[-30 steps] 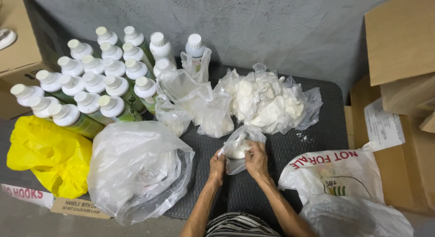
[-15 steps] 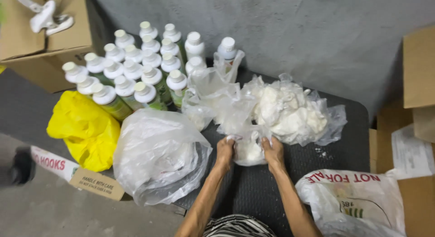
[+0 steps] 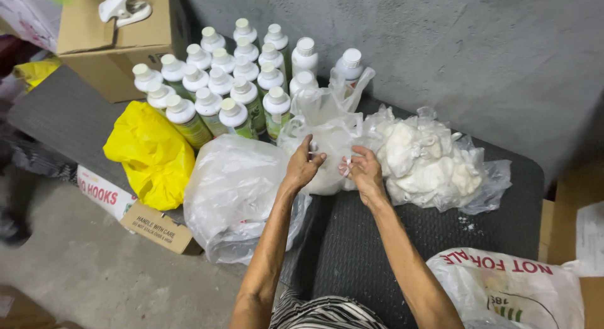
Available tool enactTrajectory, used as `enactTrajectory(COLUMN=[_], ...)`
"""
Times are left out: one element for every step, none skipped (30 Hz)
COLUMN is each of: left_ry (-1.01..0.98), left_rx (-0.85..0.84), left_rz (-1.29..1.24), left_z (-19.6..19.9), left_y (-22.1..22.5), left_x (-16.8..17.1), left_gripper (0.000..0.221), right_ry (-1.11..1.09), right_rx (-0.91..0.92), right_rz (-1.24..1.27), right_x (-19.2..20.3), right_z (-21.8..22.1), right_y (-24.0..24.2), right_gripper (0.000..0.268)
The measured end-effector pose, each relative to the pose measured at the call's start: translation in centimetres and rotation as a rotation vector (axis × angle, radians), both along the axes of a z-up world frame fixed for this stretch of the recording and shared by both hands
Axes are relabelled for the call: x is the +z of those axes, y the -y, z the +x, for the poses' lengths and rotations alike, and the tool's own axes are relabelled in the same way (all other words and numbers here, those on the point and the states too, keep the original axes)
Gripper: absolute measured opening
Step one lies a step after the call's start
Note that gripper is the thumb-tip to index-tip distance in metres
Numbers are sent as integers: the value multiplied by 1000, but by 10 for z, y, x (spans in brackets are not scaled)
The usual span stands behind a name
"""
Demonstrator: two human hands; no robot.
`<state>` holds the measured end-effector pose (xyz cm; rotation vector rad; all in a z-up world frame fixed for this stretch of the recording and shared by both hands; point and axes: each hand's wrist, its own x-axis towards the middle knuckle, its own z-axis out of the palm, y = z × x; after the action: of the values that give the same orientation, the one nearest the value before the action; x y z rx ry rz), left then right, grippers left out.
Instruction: Packaging white material into plastic bags and then placing them into a cardboard box.
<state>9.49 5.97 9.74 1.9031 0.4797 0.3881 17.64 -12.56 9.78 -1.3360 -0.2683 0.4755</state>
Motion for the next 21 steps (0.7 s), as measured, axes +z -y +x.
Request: enactTrajectory(left_ry=[-5,31,69,60,119,182,175,156,139,134,-40,-218,-226,-345,-460,-460,-516,-571,-571,-480,-390], left_rx=[9,22,35,53,55,63,87,56,24,44,12,-30,-22,-55,-89,-99,-50,-5,-17,-29,-41], left_rz=[1,-53,-107,-109,-188,-263,-263,-343,-424,-420,-390,-356,-350,-108,136,132,162,196,197,154,109], left_z=[-7,-14,-20,-34,-48,-61,-75,-91,-107,-121,-135,-149,-159,-168,-178,-178,-178,-178,-176,-169,-161], left_y=[0,-2,-4,0,4,7,9,10,13,12,11,8,0,-7,-15,-21,-29,-38,-44,-54,-64], left_x=[-8,-15,-22,-22,-21,-19,-25,-30,-35,-42,-49,-55,-61,-66,-72,-69,-65,-61,-58,-53,-48], left_gripper=[73,74,75,75,72,69,69,59,51,51,46,44,44,44,45,45,50,56,56,61,66], right_ry=[-5,-54,-102,-113,-124,-134,-145,-105,-66,-75,-33,8,-1,23,46,46,78,110,110,122,133], right_rx=[9,46,84,100,101,107,129,137,145,163,136,98,103,21,-62,-70,-121,-175,-186,-89,8], right_rz=[1,38,75,71,94,119,117,135,155,157,143,134,141,127,111,106,82,59,56,-32,-119], right_x=[-5,-10,-15,-15,-16,-17,-10,-4,3,-4,-11,-18,-27,-35,-43,-52,-61,-69,-64,-57,-50], right_z=[-2,-3,-4,-10,-15,-19,-22,-27,-31,-30,-29,-29,-32,-37,-43,-46,-51,-57,-67,-75,-84], right_y=[0,-3,-5,-4,-4,-5,-5,-5,-4,-3,-2,-1,-2,1,3,8,12,15,20,21,22], right_gripper=[43,44,44,44,44,45,45,45,45,45,44,43,43,40,37,37,32,26,26,22,19])
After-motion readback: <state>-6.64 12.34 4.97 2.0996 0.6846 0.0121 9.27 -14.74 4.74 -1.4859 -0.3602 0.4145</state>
